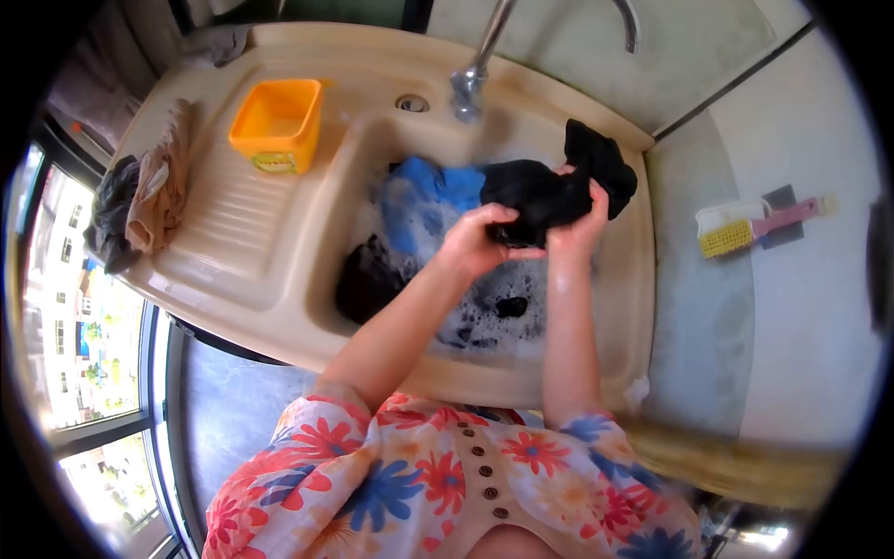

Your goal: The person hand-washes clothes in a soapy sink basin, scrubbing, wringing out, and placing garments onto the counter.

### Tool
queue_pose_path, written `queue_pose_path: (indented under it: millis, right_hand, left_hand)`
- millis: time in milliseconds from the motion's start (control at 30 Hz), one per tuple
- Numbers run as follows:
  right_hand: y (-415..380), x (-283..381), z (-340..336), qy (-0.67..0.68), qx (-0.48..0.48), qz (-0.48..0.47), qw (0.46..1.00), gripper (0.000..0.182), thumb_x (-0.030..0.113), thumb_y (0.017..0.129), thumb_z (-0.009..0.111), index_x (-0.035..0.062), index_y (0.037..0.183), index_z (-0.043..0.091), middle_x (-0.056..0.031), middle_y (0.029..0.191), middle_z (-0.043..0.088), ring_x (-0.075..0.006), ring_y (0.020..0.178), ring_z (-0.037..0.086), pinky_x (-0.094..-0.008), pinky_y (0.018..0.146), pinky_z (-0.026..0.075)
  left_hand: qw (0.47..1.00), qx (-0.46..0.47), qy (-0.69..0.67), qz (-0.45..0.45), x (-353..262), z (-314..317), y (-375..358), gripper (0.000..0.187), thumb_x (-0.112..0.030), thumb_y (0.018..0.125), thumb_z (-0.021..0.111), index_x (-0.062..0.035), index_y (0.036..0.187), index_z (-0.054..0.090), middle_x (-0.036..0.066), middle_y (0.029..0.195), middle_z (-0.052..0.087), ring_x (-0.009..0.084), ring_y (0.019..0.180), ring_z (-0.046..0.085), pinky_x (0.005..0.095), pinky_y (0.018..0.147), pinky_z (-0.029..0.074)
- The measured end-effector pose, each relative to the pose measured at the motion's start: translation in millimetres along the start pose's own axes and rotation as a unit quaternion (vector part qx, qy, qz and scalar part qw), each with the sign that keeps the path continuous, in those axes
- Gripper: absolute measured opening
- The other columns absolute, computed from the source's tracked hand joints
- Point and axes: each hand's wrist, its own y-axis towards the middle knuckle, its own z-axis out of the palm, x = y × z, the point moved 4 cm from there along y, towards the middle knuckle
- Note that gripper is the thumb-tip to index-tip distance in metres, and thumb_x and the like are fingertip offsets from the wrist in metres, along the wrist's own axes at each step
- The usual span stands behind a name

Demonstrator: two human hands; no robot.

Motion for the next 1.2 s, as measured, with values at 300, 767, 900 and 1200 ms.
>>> queue_pose_path:
  millis: [300, 767, 900, 1200]
  right_hand:
    - [-21.2, -19.4, 11.3, 0.059, 0.123, 0.112, 0.984, 0.042, 0.019, 0.078, 0.048, -0.0008, 0.115, 0.043, -0.012, 0.102, 0.054, -0.0227, 0.1, 0.048, -0.037, 0.097, 0.034]
    - [-22.6, 29.6, -95.1, -0.322, -0.003, 0.098, 0.942, 0.042, 0.037, 0.086, 0.043, 0.0081, 0.115, 0.049, -0.0096, 0.115, 0.052, -0.024, 0.105, 0.051, -0.0382, 0.09, 0.041]
    - [-34.2, 40.8, -85.8, -0.296, -0.062, 0.142, 0.943, 0.041, 0.037, 0.086, 0.043, 0.0077, 0.115, 0.049, -0.0094, 0.114, 0.052, -0.0236, 0.104, 0.051, -0.0379, 0.091, 0.041]
    - [-35.6, 72.8, -84.1, -0.353, -0.032, 0.212, 0.911, 0.042, 0.037, 0.086, 0.043, 0.0066, 0.113, 0.05, -0.0091, 0.114, 0.053, -0.0225, 0.103, 0.052, -0.0372, 0.091, 0.04]
  left_hand:
    - [0.988, -0.09, -0.128, -0.009, -21.3, 13.2, -2.4, 0.038, -0.037, 0.074, 0.063, -0.0055, 0.094, 0.06, 0.011, 0.097, 0.063, 0.0232, 0.088, 0.061, 0.0356, 0.085, 0.047]
    - [0.623, -0.212, 0.624, 0.421, -16.5, 77.7, -42.6, 0.028, -0.02, 0.056, 0.066, -0.0084, 0.081, 0.06, 0.014, 0.077, 0.054, 0.0338, 0.074, 0.055, 0.0407, 0.063, 0.046]
    - [0.575, -0.152, 0.668, 0.448, 2.5, 89.8, -52.7, 0.031, -0.02, 0.05, 0.066, -0.0111, 0.079, 0.06, 0.009, 0.074, 0.052, 0.0308, 0.071, 0.055, 0.0402, 0.055, 0.045]
    - [0.58, -0.051, 0.698, 0.417, 22.7, 82.5, -57.6, 0.035, -0.023, 0.045, 0.067, -0.0076, 0.076, 0.06, 0.014, 0.094, 0.055, 0.0336, 0.072, 0.058, 0.0417, 0.06, 0.046]
